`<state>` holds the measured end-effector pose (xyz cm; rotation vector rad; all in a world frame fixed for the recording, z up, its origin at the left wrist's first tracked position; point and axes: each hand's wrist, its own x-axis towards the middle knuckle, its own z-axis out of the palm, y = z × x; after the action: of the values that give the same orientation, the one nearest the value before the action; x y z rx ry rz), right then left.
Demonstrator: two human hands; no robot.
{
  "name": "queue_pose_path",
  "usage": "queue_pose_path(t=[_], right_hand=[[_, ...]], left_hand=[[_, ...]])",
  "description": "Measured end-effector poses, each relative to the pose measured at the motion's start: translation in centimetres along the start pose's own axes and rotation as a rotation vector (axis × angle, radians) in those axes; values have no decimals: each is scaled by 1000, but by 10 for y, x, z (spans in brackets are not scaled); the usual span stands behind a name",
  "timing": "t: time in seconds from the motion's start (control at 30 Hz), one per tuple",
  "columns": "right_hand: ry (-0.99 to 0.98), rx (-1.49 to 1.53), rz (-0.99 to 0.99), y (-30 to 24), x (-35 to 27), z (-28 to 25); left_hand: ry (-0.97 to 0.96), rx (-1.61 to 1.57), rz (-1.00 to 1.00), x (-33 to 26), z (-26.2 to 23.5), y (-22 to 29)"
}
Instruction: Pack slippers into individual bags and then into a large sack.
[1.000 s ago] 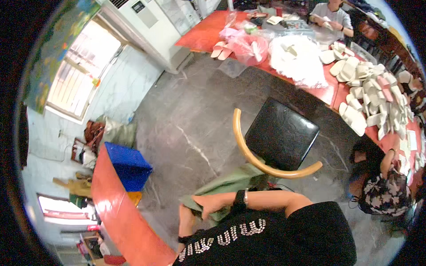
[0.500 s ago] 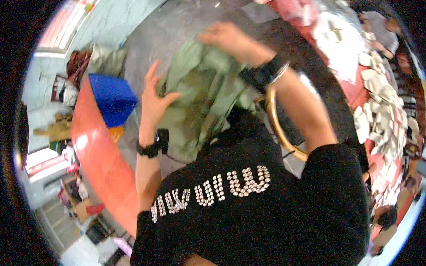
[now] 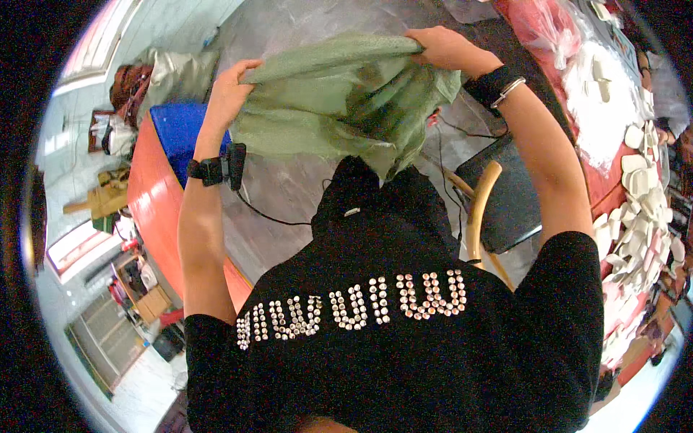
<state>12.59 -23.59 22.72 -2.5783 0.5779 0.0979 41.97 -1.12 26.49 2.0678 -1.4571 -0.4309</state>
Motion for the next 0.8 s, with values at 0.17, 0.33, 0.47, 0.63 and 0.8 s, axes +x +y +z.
queue_pose_path(t=[0.17,0.33,0.47,0.63,0.8], right_hand=[[40,149,147,19,-2,-8],[314,528,375,65,-13,-27],[109,345,462,59,-42,-28],[497,584,412,25,-65,-7],[926,1190,586,33,-15,42]], left_hand=[[-178,132,31,68,-8,18],[-378,80,236,138,10,57],[-303,-215,467,214,56,62],[-664,-488,635,229,148,140],[-765,-405,806,234,197,191]])
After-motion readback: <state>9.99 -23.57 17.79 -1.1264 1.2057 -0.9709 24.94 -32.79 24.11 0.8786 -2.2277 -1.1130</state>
